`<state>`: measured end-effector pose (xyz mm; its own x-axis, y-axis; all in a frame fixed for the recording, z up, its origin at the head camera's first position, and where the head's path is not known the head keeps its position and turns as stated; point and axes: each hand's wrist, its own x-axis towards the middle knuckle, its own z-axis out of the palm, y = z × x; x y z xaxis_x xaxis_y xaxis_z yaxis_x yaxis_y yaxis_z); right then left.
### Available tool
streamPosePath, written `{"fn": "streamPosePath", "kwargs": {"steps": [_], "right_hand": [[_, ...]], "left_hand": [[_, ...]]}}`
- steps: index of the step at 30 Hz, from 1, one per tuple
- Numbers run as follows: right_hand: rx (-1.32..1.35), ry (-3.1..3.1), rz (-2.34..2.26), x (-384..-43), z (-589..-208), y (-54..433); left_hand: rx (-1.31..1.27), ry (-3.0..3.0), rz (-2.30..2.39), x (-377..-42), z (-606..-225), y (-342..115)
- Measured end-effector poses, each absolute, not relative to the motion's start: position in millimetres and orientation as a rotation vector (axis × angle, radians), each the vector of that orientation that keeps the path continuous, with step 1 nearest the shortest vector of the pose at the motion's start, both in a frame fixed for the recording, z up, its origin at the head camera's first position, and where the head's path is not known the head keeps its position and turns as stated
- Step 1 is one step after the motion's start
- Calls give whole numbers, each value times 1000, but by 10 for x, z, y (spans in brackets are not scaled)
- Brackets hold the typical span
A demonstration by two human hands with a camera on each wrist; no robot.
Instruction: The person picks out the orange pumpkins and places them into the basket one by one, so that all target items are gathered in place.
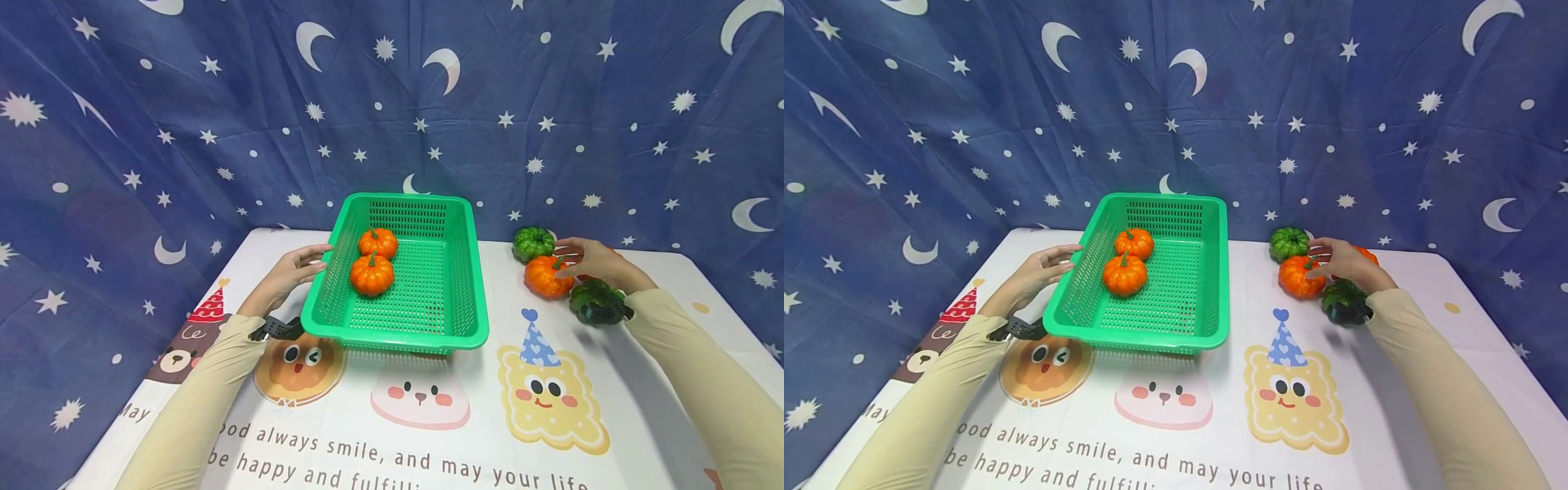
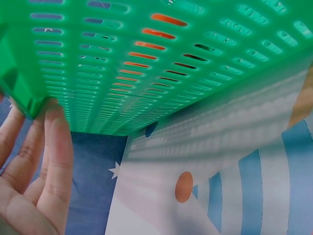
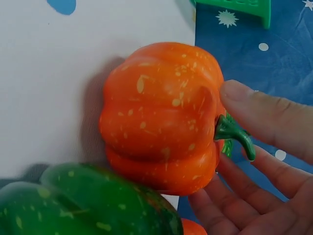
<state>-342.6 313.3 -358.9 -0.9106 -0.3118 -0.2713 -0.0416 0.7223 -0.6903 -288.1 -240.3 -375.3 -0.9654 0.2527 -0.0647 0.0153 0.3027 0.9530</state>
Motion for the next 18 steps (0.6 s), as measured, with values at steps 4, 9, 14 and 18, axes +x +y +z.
{"fn": "streamPosePath", "kwargs": {"steps": [4,9,14,18], "right_hand": [[-276,2550,-993,-3421,-3582,3149],[-320,2559,-953,-3423,-3592,3195],[-331,2576,-886,-3434,-3619,3231],[-340,2560,-870,-3446,-3615,3230]], "left_hand": [[247,2365,1727,-2882,-3751,-2402],[249,2371,1721,-2889,-3754,-2404],[247,2371,1720,-2893,-3761,-2407],[240,2366,1728,-2892,-3762,-2409]]}}
